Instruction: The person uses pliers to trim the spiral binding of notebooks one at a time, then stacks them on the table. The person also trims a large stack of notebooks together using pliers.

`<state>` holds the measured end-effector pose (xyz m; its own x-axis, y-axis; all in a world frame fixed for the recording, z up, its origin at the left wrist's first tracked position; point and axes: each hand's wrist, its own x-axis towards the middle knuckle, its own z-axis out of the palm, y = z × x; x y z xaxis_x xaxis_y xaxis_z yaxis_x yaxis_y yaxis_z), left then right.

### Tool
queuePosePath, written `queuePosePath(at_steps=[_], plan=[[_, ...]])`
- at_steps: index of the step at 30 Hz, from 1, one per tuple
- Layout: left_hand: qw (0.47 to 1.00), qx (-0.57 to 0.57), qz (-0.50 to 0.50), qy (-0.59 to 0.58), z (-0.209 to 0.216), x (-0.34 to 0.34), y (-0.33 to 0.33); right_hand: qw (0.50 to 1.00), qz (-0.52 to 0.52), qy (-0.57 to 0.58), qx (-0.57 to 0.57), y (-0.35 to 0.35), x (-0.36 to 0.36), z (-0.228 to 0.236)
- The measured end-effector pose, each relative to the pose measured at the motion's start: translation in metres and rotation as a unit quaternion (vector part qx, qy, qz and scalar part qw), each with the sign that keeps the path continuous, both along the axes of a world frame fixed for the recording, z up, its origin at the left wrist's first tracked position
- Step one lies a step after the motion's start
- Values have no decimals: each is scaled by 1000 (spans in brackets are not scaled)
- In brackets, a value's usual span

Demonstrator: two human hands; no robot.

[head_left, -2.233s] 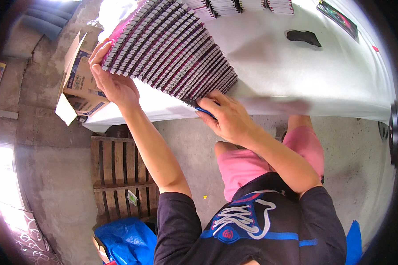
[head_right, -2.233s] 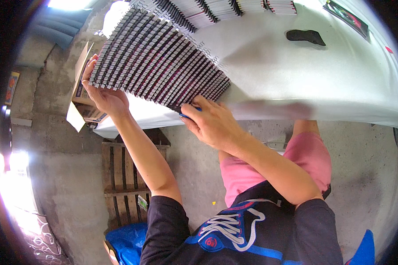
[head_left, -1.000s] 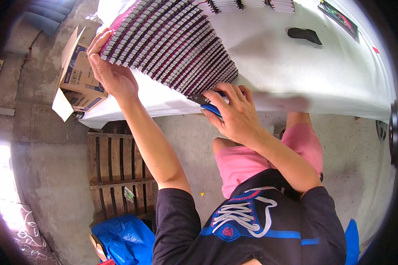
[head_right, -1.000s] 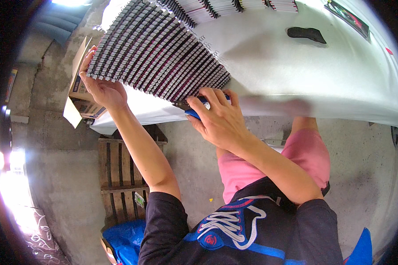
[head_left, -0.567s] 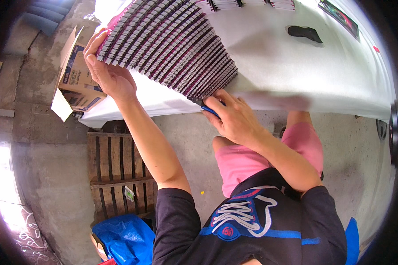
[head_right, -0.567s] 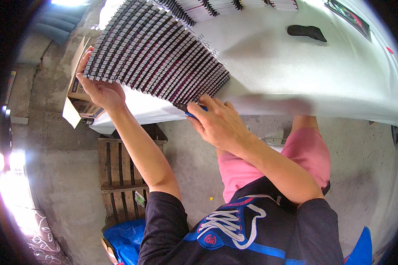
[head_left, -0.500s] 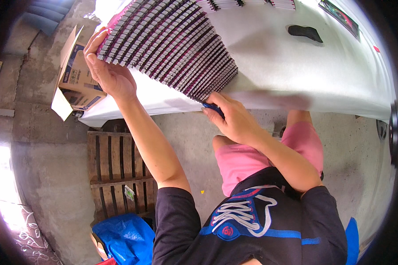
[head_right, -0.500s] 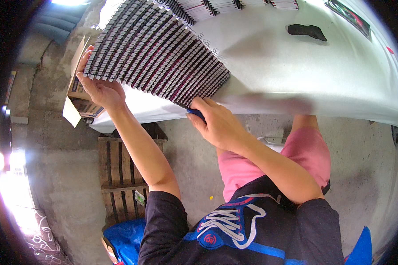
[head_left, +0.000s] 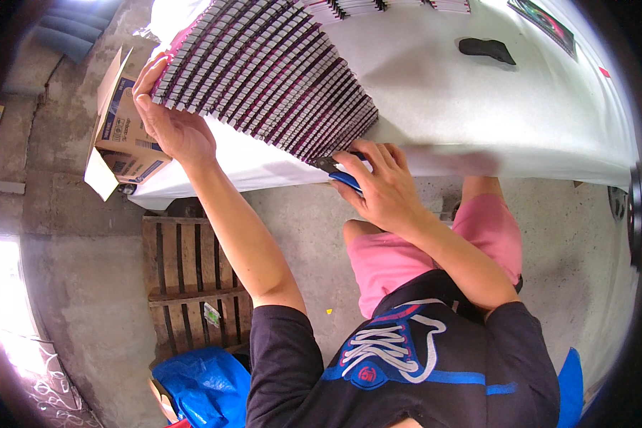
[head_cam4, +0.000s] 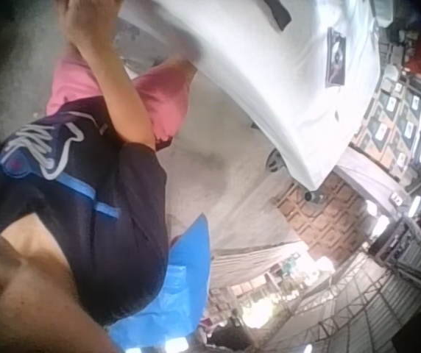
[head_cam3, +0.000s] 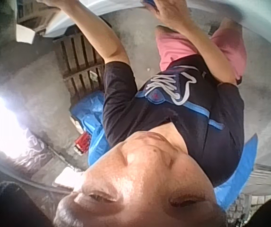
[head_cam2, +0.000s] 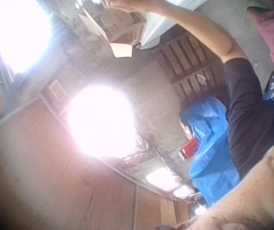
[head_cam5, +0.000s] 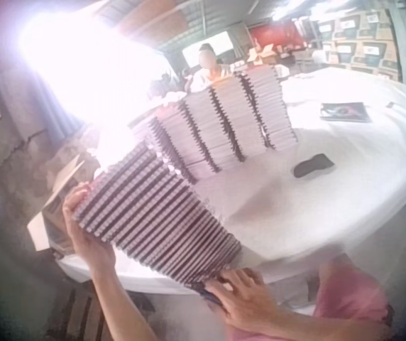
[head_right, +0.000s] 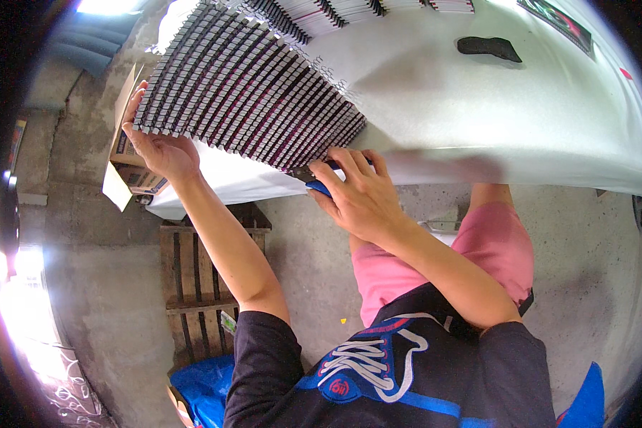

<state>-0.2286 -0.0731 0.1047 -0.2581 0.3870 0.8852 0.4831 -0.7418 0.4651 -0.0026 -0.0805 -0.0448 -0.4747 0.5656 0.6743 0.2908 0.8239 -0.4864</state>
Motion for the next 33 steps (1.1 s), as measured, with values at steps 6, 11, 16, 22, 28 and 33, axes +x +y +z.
queuePosePath(at_steps=[6, 11, 16, 22, 28, 33], plan=[[1000, 3, 8, 6, 0, 0, 1, 1000, 6, 13, 26, 3, -8, -1], [1000, 8, 5, 0, -1, -1, 0, 999, 29, -20, 4, 1, -7, 0], [1000, 7, -3, -8, -3, 1, 1, 869, 220, 52, -441, 5, -8, 8], [1000, 11, 8, 12, -2, -3, 2, 968, 94, 84, -219, -7, -8, -11], [1000, 3, -4, -13, -3, -1, 0, 1000, 9, 25, -17, 0, -8, -13], [1000, 2, -8, 3, -3, -3, 1, 1000, 10, 4, 24, 6, -10, -11]])
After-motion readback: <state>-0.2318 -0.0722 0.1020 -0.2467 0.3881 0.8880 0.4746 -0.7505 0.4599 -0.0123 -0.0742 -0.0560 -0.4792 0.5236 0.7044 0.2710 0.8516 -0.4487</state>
